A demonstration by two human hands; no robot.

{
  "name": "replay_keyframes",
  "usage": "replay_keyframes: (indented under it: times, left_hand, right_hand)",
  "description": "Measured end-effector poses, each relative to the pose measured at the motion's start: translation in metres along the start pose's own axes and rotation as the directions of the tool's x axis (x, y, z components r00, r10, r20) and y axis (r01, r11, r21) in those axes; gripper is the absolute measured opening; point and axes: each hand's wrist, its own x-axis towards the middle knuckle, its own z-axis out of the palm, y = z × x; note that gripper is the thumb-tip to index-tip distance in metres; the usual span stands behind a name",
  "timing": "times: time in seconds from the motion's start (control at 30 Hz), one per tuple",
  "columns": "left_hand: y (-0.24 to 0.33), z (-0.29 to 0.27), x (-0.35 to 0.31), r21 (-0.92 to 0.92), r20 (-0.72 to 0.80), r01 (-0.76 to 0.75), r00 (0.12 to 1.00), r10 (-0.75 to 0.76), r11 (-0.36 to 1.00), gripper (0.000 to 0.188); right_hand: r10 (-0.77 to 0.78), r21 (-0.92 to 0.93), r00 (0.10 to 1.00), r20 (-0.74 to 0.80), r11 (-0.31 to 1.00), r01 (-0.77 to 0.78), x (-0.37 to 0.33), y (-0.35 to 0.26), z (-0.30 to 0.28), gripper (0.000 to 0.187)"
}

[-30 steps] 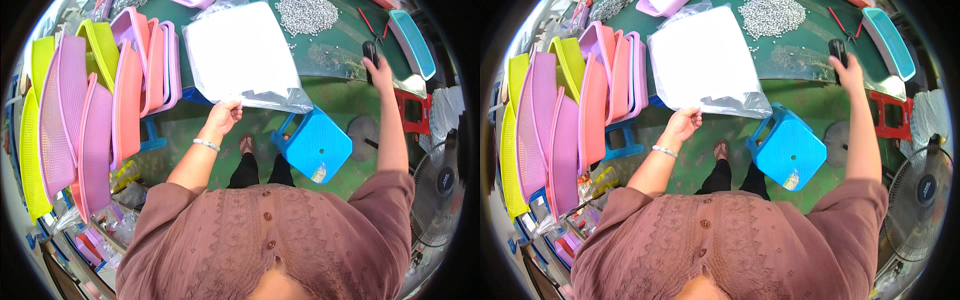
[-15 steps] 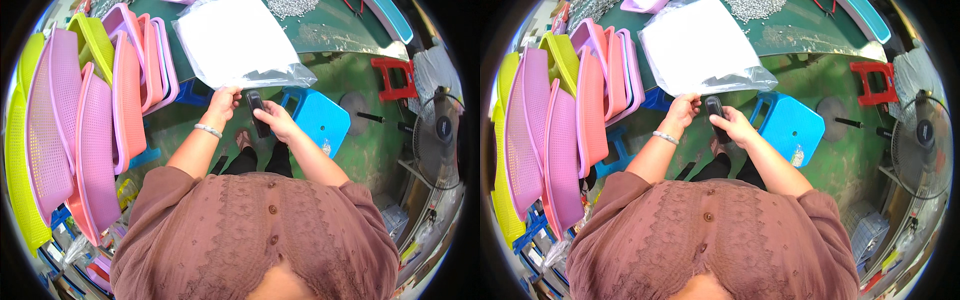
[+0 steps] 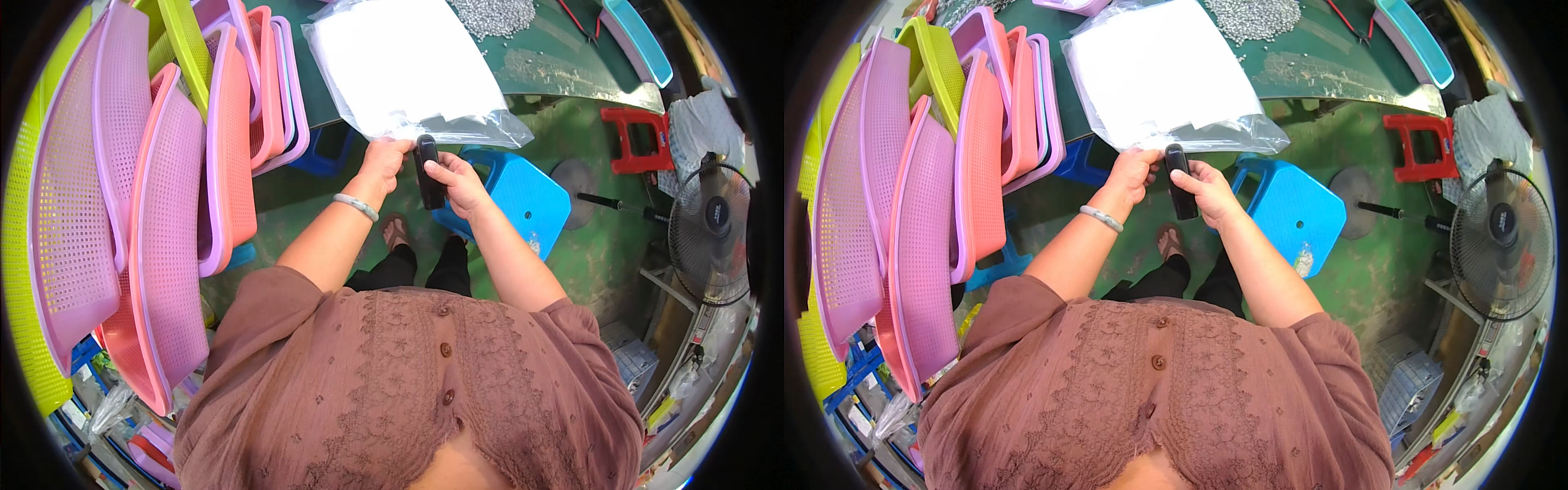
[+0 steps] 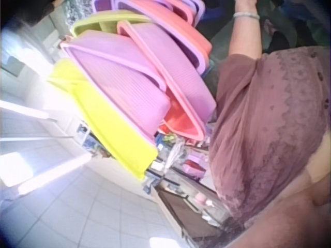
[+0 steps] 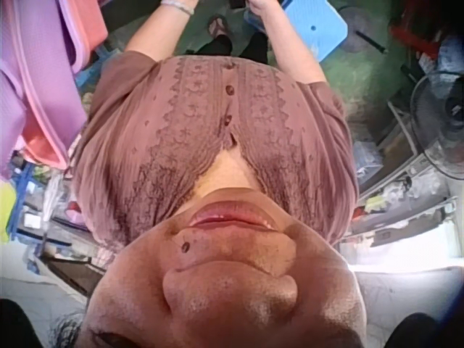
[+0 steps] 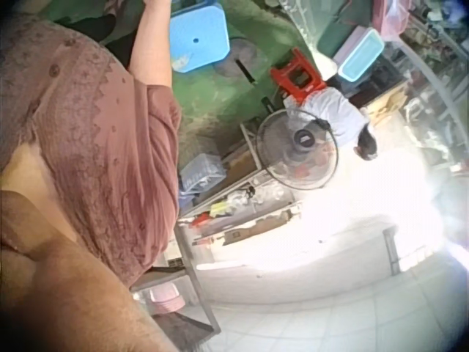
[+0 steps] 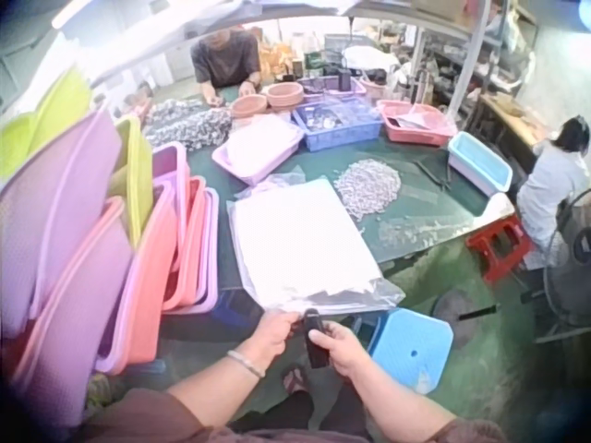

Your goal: The person gathers small silver beads from a table, places them into a clear plastic bag, and seals the bag using a handheld heat sealer. The sealed bag is then set aside on the table.

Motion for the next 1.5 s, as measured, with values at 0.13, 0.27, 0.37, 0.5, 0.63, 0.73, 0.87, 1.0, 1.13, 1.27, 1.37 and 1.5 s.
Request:
replay_keyframes:
  times: [0.13,0.27,0.37,0.5,0.63,0.73,0.87,1.0,1.13,1.27,1.37,1.5]
  left_hand:
    - [-0.002,-0.004,0.005,0.052,-0.003,0.013,1.000,-0.013,0.999,0.009]
    - [-0.001,-0.002,0.003,0.036,0.000,0.031,1.000,-0.031,0.999,0.007]
    - [-0.001,-0.005,0.006,0.011,0.038,0.060,0.997,-0.060,0.998,0.006]
    - [-0.001,-0.007,0.008,-0.020,0.070,0.111,0.992,-0.109,0.994,0.004]
    - [0.001,-0.006,0.006,-0.043,0.055,0.150,0.987,-0.148,0.988,0.003]
    - [0.002,-0.008,0.007,-0.055,0.062,0.172,0.984,-0.169,0.984,0.002]
    - [-0.003,-0.012,0.008,-0.048,0.086,0.183,0.980,-0.178,0.982,0.007]
    - [0.004,-0.010,-0.010,-0.309,0.029,0.234,0.971,-0.237,0.922,0.016]
    - [0.007,-0.006,-0.006,-0.465,-0.032,0.198,0.970,-0.240,0.863,0.015]
    - [-0.003,-0.003,0.013,-0.401,-0.080,0.151,0.977,-0.199,0.903,0.010]
    - [-0.004,-0.001,0.019,-0.394,-0.107,0.169,0.968,-0.228,0.904,0.011]
    - [-0.007,-0.007,0.024,-0.423,-0.032,0.210,0.969,-0.246,0.881,0.013]
  right_hand:
    - [0.029,-0.015,1.000,-0.013,0.999,-0.029,0.001,-0.005,0.000,0.037]
    - [0.040,-0.043,0.999,-0.023,0.998,-0.041,0.003,-0.008,0.003,0.034]
    - [0.064,-0.075,0.998,-0.016,0.995,-0.065,0.004,-0.010,0.003,0.033]
    - [0.089,-0.067,0.996,-0.014,0.994,-0.090,0.004,-0.014,0.004,0.032]
    - [0.109,-0.056,0.994,-0.004,0.992,-0.109,0.009,-0.013,0.001,0.031]
    - [0.088,-0.054,0.996,0.003,0.995,-0.087,0.011,-0.012,0.001,0.031]
    - [0.090,-0.039,0.996,-0.012,0.995,-0.090,0.011,-0.015,0.001,0.032]
    - [0.105,-0.021,0.994,-0.002,0.994,-0.105,0.011,-0.017,-0.001,0.032]
    - [0.144,-0.047,0.990,0.002,0.989,-0.144,0.009,-0.017,-0.002,0.032]
    - [0.131,-0.018,0.991,0.041,0.991,-0.130,0.005,-0.019,-0.001,0.035]
    - [0.135,-0.010,0.988,0.078,0.991,-0.135,0.002,-0.020,-0.001,0.037]
    - [0.164,-0.047,0.983,0.085,0.986,-0.160,-0.003,-0.021,-0.006,0.038]
